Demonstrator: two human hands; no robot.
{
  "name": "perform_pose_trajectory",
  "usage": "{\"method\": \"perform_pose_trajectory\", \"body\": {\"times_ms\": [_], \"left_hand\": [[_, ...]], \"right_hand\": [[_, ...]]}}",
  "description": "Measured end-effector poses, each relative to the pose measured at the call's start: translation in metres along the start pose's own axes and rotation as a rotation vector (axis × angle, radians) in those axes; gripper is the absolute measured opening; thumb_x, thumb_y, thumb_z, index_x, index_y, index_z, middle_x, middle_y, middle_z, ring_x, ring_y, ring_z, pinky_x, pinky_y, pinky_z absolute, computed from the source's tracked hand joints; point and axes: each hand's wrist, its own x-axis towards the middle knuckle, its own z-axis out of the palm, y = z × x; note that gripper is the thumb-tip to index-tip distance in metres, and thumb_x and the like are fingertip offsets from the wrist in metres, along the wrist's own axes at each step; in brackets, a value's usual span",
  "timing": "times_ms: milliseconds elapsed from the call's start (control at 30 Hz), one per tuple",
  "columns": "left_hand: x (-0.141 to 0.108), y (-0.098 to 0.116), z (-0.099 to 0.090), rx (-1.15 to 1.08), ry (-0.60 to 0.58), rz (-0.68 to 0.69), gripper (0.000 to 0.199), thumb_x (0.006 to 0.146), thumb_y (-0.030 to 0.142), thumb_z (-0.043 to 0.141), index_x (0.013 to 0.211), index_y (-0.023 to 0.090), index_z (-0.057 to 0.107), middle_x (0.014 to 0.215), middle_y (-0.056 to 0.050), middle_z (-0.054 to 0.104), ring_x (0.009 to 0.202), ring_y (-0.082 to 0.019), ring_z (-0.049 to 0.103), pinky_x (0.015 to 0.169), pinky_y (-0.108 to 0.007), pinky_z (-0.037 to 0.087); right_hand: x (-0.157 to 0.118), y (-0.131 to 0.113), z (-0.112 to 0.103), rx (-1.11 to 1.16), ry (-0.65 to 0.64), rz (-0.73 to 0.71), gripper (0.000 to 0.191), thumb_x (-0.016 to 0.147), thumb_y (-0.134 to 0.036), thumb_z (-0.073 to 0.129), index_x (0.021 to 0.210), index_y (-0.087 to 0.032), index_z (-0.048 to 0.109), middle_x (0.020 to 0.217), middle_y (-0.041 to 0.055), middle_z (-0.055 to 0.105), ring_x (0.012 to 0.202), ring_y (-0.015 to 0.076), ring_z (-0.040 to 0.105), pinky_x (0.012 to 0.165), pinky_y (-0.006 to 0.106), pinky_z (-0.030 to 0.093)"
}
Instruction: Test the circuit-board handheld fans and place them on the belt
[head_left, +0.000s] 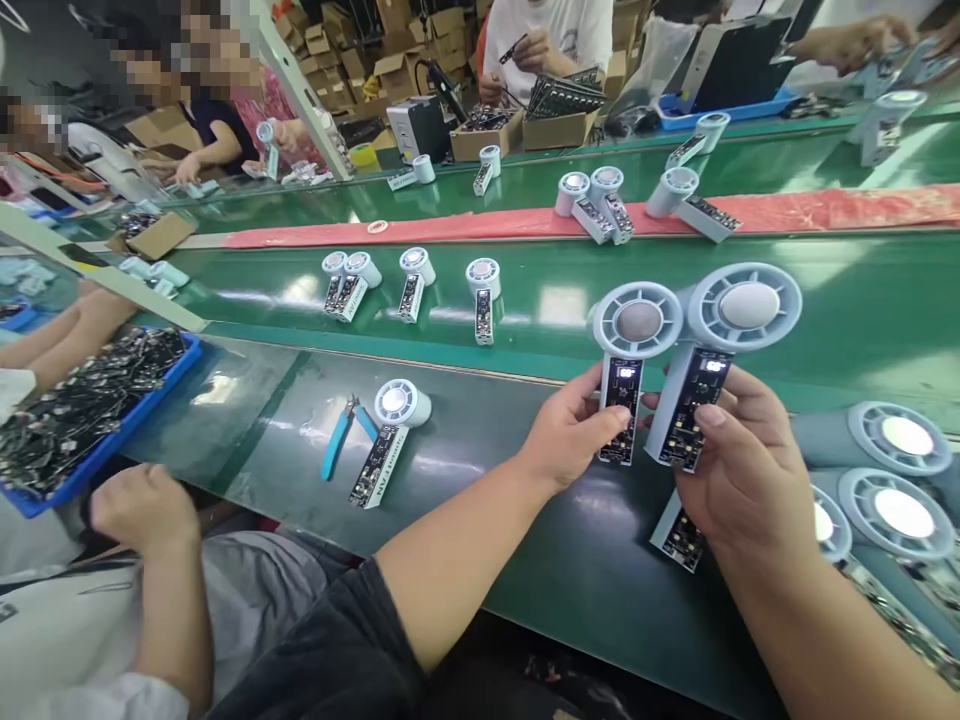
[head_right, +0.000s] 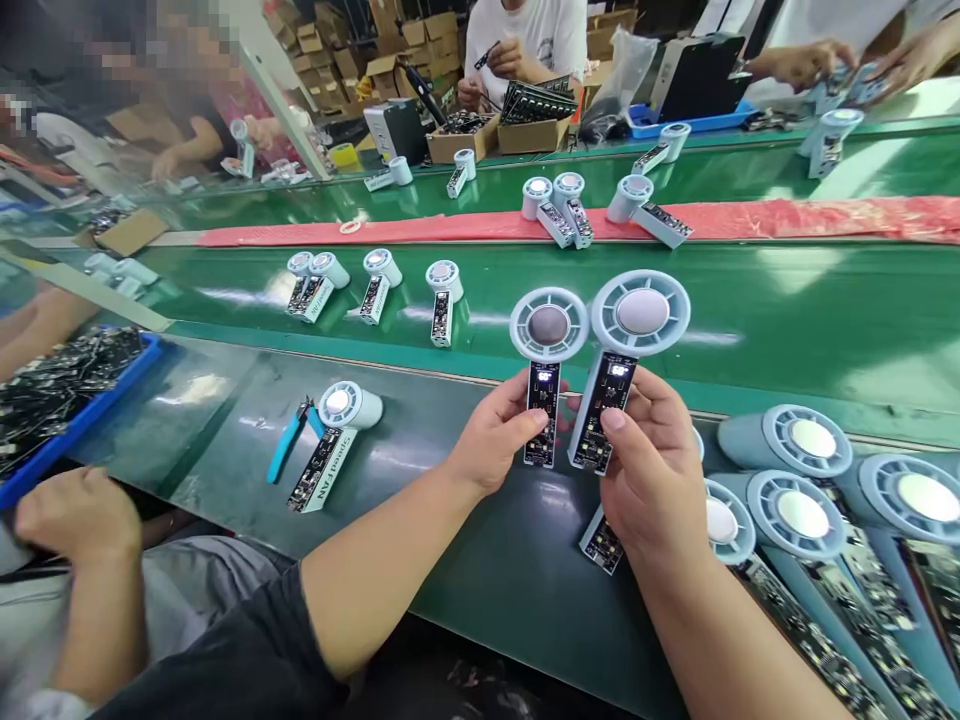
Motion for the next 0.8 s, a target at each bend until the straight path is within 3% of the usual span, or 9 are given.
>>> {"method": "perform_pose_trajectory", "body": {"times_ms": [300, 500, 667, 800], "left_hand": [[0.0, -0.003, 0.002, 0.054, 0.02, 0.007, 0.042, 0.071, 0.034, 0.076, 0.108, 0.017, 0.065, 0.09, -0.005, 0.072, 0.078, -0.017, 0.066, 0.077, -0.03, 0.053], [0.0, -0.003, -0.001, 0.11, 0.055, 0.008, 0.04, 0.075, 0.036, 0.074, 0.109, 0.017, 0.066, 0.099, -0.008, 0.072, 0.083, -0.022, 0.068, 0.076, -0.034, 0.054], [-0.002, -0.003, -0.002, 0.184, 0.085, -0.003, 0.044, 0.073, 0.041, 0.073, 0.108, 0.016, 0.066, 0.098, -0.009, 0.071, 0.08, -0.021, 0.065, 0.071, -0.032, 0.052], [-0.003, -0.003, 0.0, 0.117, 0.073, -0.014, 0.042, 0.068, 0.041, 0.075, 0.102, 0.018, 0.066, 0.091, -0.007, 0.07, 0.074, -0.019, 0.062, 0.068, -0.03, 0.048]], "right_hand": [[0.001, 0.005, -0.001, 0.082, -0.032, -0.048, 0.037, 0.07, -0.029, 0.083, 0.104, -0.028, 0.068, 0.091, -0.0003, 0.07, 0.075, 0.0199, 0.07, 0.072, 0.037, 0.062], [0.004, 0.009, 0.0, 0.08, -0.029, -0.048, 0.04, 0.072, -0.031, 0.08, 0.107, -0.026, 0.064, 0.11, 0.0042, 0.068, 0.1, 0.0217, 0.066, 0.093, 0.041, 0.056], [0.003, 0.011, -0.002, 0.045, -0.034, -0.068, 0.038, 0.074, -0.028, 0.077, 0.108, -0.027, 0.061, 0.1, 0.0026, 0.069, 0.086, 0.0196, 0.067, 0.077, 0.036, 0.059], [0.003, 0.008, 0.0, 0.058, -0.001, -0.033, 0.042, 0.068, -0.029, 0.081, 0.106, -0.028, 0.062, 0.1, 0.002, 0.069, 0.084, 0.0209, 0.068, 0.076, 0.038, 0.059]]}}
